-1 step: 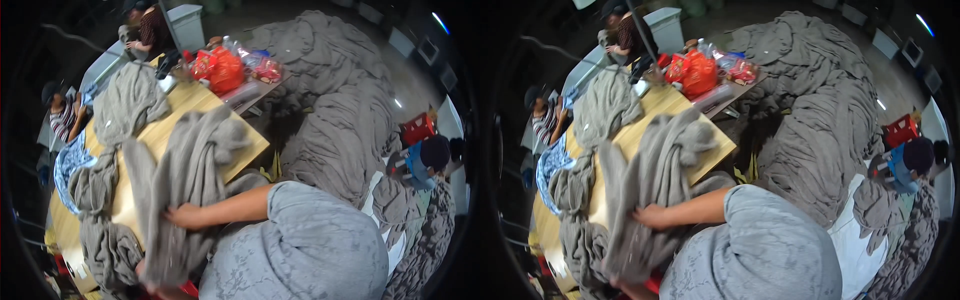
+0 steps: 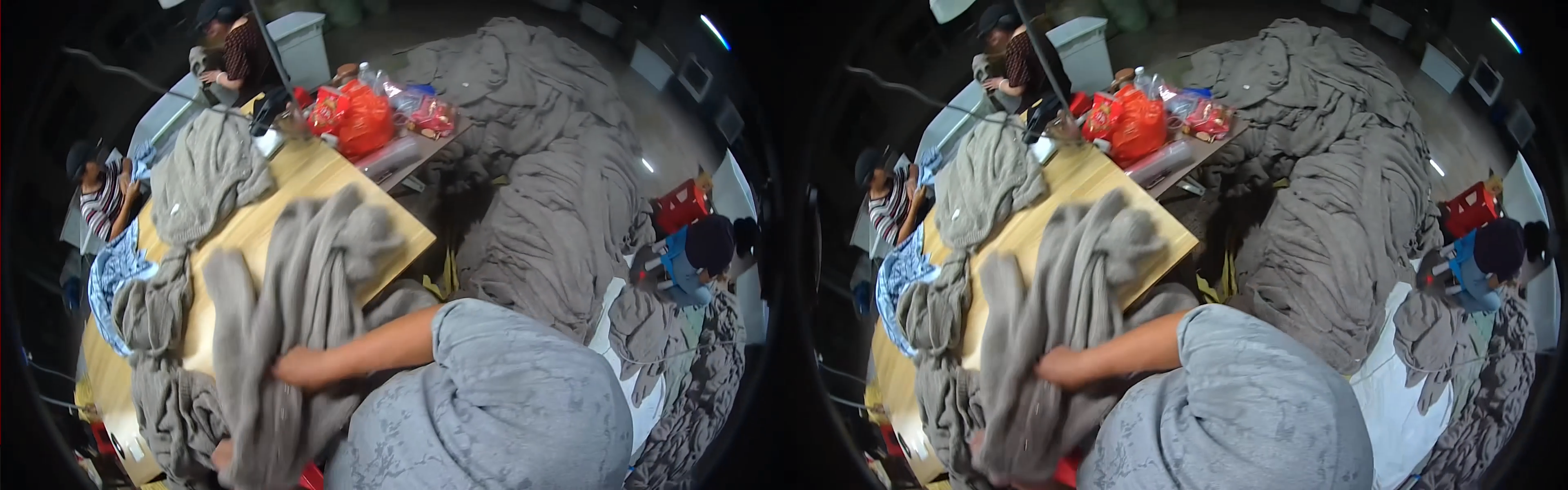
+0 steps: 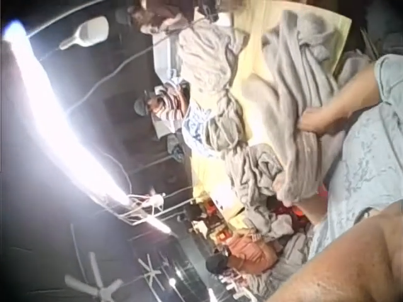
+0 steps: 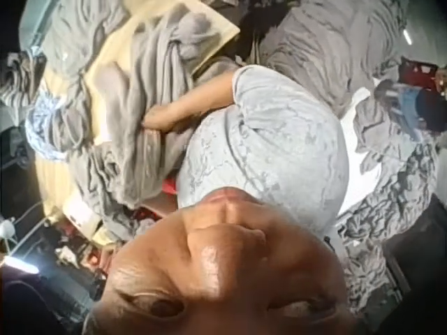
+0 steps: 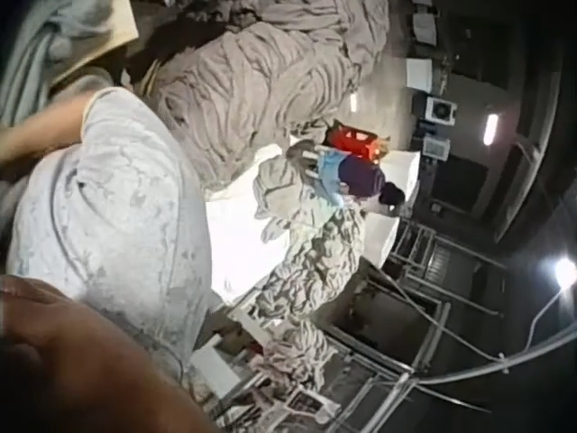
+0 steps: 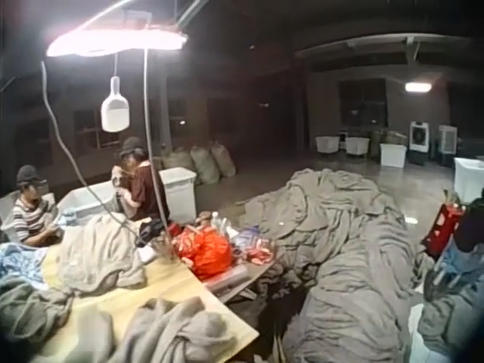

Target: Inspecting grey fabric garments for loose threads or defects and folding them.

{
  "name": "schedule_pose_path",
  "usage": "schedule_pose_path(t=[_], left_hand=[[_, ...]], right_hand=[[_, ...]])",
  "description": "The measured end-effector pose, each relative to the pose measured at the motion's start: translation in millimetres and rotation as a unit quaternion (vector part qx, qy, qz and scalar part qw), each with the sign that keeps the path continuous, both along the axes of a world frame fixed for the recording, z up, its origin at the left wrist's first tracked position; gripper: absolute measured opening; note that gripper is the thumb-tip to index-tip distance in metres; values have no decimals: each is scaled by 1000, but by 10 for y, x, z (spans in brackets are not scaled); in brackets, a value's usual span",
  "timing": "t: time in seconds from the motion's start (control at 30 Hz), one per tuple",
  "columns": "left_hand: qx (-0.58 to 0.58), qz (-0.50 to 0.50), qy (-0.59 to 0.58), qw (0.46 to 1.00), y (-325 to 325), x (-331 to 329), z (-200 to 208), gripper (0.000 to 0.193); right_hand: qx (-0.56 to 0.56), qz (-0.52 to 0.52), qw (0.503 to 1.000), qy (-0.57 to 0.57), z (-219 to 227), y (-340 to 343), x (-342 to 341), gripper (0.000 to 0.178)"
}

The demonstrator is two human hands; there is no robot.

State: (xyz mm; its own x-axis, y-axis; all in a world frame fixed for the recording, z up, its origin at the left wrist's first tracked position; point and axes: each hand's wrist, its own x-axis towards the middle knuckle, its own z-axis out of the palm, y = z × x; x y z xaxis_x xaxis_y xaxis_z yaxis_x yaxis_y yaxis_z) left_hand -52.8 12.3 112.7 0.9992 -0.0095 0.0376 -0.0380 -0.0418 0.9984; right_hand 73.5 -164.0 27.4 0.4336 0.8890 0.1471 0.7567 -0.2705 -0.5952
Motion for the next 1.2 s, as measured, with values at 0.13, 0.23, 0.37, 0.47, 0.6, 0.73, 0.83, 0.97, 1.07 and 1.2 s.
schedule_pose_path(t=[0.13,0.23,0.37,0.47,0.6,0.73,0.83,0.97,1.07,1.2], left_hand=[[68,52,-32,996,134,340,380,34],[112,102,-17,988,143,596,369,33],[150,163,1,975,101,738,148,29],[151,186,-12,971,247,737,21,25],[130,198,-11,972,461,578,-124,23],[-1,212,6,977,318,546,-270,22],[-7,184,18,983,56,695,-350,18],[58,76,-11,995,-119,895,-333,17],[111,73,-16,991,-93,878,-289,16],[258,116,40,958,154,660,-272,14]], right_hand=[[204,296,911,201,72,275,-628,18],[268,394,868,143,-85,306,-368,22],[-27,86,940,329,661,-684,793,36],[-146,-332,930,-67,2241,-2689,1838,28],[-104,-572,656,-481,3510,-5678,1776,41],[417,-743,499,-160,2966,-7107,1325,77],[173,-778,546,-258,1831,-7062,1107,52],[220,-805,551,22,-38,-6249,795,22],[209,-783,565,155,-1242,-5408,553,12],[230,-692,632,262,-1837,-4590,495,14]])
